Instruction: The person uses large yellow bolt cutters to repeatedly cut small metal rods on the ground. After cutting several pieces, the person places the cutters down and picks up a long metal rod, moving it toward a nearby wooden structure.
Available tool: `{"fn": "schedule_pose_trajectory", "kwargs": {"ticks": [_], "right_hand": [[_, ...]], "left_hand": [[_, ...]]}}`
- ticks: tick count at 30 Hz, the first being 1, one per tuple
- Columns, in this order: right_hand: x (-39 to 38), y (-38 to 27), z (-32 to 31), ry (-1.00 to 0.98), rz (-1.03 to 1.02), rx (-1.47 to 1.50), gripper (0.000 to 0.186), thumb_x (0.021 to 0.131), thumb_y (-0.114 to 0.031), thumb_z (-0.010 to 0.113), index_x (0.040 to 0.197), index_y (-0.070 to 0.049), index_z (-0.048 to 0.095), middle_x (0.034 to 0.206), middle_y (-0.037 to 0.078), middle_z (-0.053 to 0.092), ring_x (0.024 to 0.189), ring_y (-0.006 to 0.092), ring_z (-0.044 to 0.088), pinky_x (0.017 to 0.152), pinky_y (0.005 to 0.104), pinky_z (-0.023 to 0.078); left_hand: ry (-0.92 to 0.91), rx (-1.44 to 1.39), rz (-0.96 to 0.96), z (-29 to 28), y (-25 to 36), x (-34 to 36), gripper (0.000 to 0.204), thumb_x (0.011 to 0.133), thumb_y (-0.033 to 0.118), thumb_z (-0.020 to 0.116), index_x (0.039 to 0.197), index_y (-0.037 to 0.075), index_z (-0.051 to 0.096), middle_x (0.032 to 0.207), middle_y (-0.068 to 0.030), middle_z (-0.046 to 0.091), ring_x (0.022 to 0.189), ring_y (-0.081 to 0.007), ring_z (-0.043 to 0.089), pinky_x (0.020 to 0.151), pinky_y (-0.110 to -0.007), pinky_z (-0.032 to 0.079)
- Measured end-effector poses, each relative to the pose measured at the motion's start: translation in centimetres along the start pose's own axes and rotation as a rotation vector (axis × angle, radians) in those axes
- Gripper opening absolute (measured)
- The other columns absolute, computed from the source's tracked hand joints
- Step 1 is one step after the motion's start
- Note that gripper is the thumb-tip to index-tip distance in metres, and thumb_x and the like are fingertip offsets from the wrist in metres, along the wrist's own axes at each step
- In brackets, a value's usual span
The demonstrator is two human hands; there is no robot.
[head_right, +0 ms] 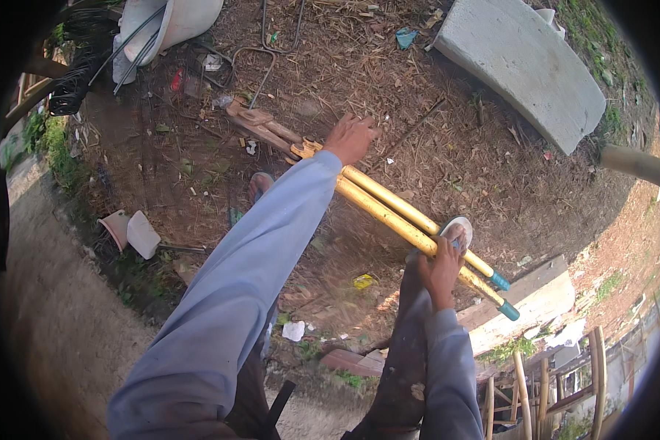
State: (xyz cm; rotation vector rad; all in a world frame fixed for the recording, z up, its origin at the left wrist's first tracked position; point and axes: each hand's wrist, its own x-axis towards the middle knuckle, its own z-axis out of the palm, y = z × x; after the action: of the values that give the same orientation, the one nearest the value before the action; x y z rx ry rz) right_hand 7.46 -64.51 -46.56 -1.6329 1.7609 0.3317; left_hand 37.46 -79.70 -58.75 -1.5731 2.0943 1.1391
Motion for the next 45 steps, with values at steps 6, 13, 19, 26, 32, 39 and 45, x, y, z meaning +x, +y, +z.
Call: {"fn": "schedule_pose_trajectory", "kwargs": {"ticks": [6,13,19,26,32,39,45], "right_hand": [[0.0,0.0,-0.1,0.000,0.012,-0.006,0.041,0.071,-0.025,0.064,0.110,-0.014,0.061,0.106,0.010,0.064,0.109,0.0329,0.055,0.097,0.0512,0.035],[0.1,-0.5,-0.3,-0.002,0.034,-0.003,0.039,0.071,-0.025,0.064,0.107,-0.012,0.062,0.105,0.010,0.064,0.106,0.0326,0.056,0.097,0.0505,0.034],[0.3,-0.9,-0.2,-0.023,0.071,-0.001,0.039,0.072,-0.026,0.065,0.107,-0.012,0.061,0.105,0.011,0.063,0.106,0.0336,0.056,0.099,0.0519,0.034],[0.2,-0.6,-0.3,-0.082,0.086,-0.048,0.042,0.075,-0.031,0.069,0.109,-0.009,0.058,0.107,0.011,0.062,0.109,0.0343,0.054,0.100,0.0550,0.033],[0.4,-1.1,-0.8,-0.133,0.086,-0.044,0.045,0.077,-0.035,0.071,0.108,-0.007,0.055,0.108,0.014,0.061,0.111,0.0357,0.053,0.097,0.0540,0.036],[0.6,-0.6,-0.4,-0.166,0.114,-0.091,0.049,0.078,-0.036,0.071,0.111,-0.004,0.054,0.112,0.019,0.060,0.112,0.0394,0.053,0.096,0.0530,0.038],[0.8,-0.7,-0.2,-0.129,0.087,-0.063,0.046,0.076,-0.033,0.073,0.108,-0.005,0.055,0.106,0.021,0.063,0.106,0.0421,0.055,0.090,0.0526,0.041]], "left_hand": [[0.248,0.082,0.050,1.0,0.8,0.5,0.031,0.083,0.002,0.055,0.112,0.008,0.065,0.117,-0.0133,0.060,0.112,-0.0300,0.059,0.108,-0.044,0.033],[0.563,-0.490,-0.189,-5.9,-3.6,-0.3,0.028,0.092,0.017,0.053,0.116,0.002,0.048,0.097,-0.0218,0.065,0.090,-0.0416,0.063,0.081,-0.049,0.047],[0.367,-0.101,-0.741,-10.8,-14.9,-1.7,0.043,0.084,0.033,0.063,0.112,0.000,0.060,0.100,-0.0238,0.068,0.094,-0.0416,0.065,0.082,-0.047,0.051],[0.585,-0.330,-0.710,-11.9,-16.6,-4.3,0.033,0.093,0.036,0.056,0.106,0.007,0.065,0.092,-0.0209,0.069,0.091,-0.0411,0.065,0.078,-0.049,0.051],[1.116,-0.238,-0.435,-20.2,-14.7,-9.5,0.040,0.098,0.042,0.050,0.101,0.005,0.064,0.078,-0.0202,0.068,0.076,-0.0414,0.066,0.067,-0.048,0.050],[1.169,0.087,-0.671,-33.1,-23.7,-15.1,0.080,0.077,0.046,0.075,0.136,0.000,0.046,0.103,-0.0281,0.066,0.098,-0.0441,0.062,0.085,-0.048,0.047],[0.971,-0.043,-0.461,-22.5,-26.5,-19.0,0.066,0.092,0.049,0.059,0.136,0.001,0.050,0.138,-0.0230,0.051,0.123,-0.0393,0.052,0.105,-0.046,0.041]]}}
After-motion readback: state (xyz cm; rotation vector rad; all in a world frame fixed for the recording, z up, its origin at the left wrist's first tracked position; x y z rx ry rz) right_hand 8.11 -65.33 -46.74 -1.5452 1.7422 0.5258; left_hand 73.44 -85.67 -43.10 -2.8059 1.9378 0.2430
